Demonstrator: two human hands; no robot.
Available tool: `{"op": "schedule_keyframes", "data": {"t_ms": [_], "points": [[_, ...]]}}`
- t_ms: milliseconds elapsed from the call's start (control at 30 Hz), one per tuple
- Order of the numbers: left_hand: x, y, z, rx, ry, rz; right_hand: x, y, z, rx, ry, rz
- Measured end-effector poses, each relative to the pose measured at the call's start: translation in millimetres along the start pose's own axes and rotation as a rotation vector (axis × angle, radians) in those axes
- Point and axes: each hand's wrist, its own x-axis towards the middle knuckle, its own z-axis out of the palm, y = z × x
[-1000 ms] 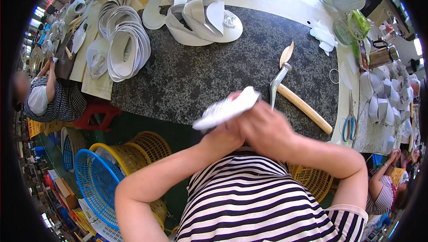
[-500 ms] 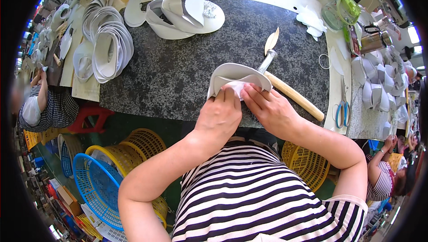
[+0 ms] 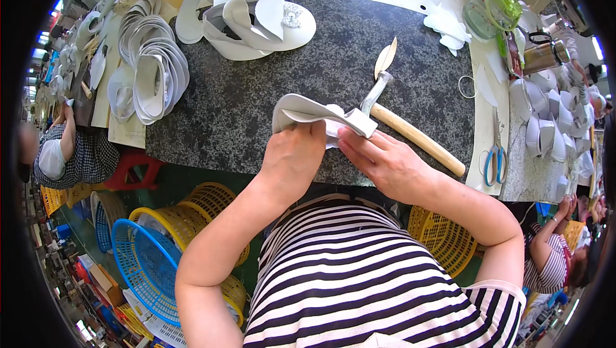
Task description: The recorder is hand-assembling white shoe uppers by folding the material and attaching a decorative bow component.
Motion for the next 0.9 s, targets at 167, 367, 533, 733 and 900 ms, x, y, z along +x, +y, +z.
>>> {"op": "schedule_keyframes", "data": {"t_ms": [167, 367, 533, 733, 900], "points": [[5, 12, -3, -0.128, 0.220, 0.037, 5, -3, 1, 0.133, -0.004, 0.085], [16, 1, 1, -0.102, 0.104, 0.028, 9, -7, 0, 0.078, 0.026, 0.099], [23, -5, 2, -0.146, 0.152, -0.011, 9, -8, 1, 0.019, 0.002, 0.040], [25, 0, -4, -0.145, 0.090, -0.032, 21, -17, 22, -0.035, 0.025, 0.130], [-6, 6, 18, 0.012, 0.325, 0.069, 20, -29, 28, -0.066, -0.105, 0.161]]}}
